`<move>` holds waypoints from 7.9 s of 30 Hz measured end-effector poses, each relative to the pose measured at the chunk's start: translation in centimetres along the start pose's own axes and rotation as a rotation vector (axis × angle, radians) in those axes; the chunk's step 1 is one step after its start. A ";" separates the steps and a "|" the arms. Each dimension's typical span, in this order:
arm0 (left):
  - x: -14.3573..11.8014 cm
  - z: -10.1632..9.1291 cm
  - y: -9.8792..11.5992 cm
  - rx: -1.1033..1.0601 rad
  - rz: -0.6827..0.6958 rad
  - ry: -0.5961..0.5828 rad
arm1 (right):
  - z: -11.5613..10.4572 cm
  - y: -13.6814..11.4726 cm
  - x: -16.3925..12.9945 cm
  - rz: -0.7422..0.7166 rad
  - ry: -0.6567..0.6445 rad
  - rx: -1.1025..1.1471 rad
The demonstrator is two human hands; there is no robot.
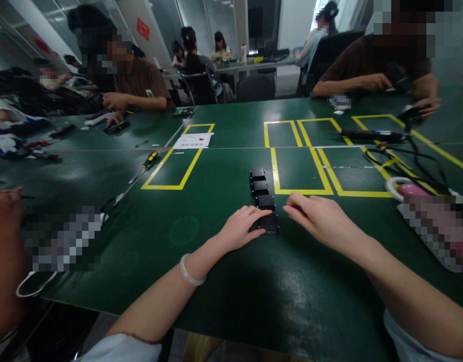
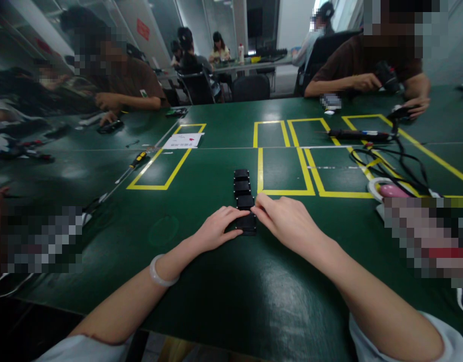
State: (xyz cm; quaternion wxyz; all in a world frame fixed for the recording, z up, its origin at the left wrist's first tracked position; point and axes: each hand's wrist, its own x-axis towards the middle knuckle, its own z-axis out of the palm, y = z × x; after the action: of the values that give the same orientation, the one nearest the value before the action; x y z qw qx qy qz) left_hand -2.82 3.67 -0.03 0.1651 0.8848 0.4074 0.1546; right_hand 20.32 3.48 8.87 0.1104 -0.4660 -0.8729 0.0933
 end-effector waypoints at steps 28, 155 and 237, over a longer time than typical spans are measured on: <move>-0.1 0.1 -0.1 -0.011 -0.005 0.006 | 0.1 0.2 0.0 0.021 0.028 -0.015; 0.0 0.0 0.1 0.001 -0.009 -0.001 | -0.5 -0.3 -0.6 -0.015 -0.063 0.020; -0.1 0.0 0.0 0.011 -0.010 0.005 | -0.6 -0.3 -0.6 -0.034 -0.056 0.018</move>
State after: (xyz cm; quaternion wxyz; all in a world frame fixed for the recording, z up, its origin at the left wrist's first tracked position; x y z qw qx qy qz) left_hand -2.85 3.55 -0.04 0.1599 0.8833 0.4130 0.1539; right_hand 20.59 2.83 9.46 0.0915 -0.4470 -0.8827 0.1124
